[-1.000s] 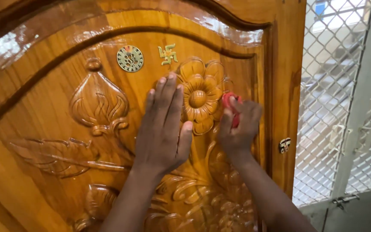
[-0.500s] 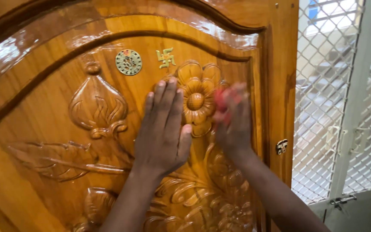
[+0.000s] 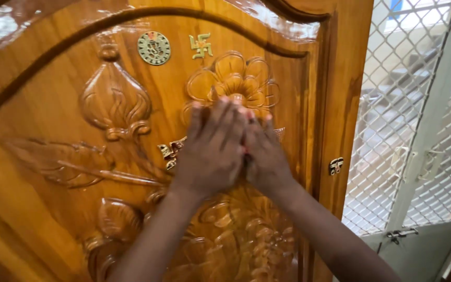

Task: Cleaning a carved wooden door with a cloth and cleaning spray.

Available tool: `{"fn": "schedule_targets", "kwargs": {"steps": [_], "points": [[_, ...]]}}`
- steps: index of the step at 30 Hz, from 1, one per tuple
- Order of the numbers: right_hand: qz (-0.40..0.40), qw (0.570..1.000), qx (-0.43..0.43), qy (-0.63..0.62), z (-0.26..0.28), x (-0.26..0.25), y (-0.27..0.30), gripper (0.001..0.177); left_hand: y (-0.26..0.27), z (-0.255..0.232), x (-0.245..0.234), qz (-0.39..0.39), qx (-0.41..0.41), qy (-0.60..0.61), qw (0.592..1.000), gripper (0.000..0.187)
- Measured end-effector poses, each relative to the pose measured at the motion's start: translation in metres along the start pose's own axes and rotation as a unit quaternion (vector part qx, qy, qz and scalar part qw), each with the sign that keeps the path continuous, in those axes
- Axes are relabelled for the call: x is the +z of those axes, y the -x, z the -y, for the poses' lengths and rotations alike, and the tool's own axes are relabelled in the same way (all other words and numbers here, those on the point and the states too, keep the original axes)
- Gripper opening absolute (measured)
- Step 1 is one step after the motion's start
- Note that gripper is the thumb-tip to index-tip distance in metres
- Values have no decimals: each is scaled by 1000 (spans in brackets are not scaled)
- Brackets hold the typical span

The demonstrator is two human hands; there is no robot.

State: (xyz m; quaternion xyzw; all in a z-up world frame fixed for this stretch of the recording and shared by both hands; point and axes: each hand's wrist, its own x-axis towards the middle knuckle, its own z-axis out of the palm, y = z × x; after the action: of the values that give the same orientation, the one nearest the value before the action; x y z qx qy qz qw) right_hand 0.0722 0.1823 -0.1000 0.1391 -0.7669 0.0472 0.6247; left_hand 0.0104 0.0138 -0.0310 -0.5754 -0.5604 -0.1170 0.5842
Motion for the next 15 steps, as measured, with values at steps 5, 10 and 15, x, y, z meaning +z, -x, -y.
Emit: {"fn": "schedule_targets", "kwargs": {"steps": [5,10,15], "points": [[-96,992,-24,79,1,3,-46,59,-13,1,14,-68,-24,-4,997,59],[-90,995,-2,-36,36,28,-75,52,0,13,-40,-109,-94,20,989,56],[-44,995,-78,-49,50,44,-38,43,74,0,-25,-114,-103,-24,988,50]]}}
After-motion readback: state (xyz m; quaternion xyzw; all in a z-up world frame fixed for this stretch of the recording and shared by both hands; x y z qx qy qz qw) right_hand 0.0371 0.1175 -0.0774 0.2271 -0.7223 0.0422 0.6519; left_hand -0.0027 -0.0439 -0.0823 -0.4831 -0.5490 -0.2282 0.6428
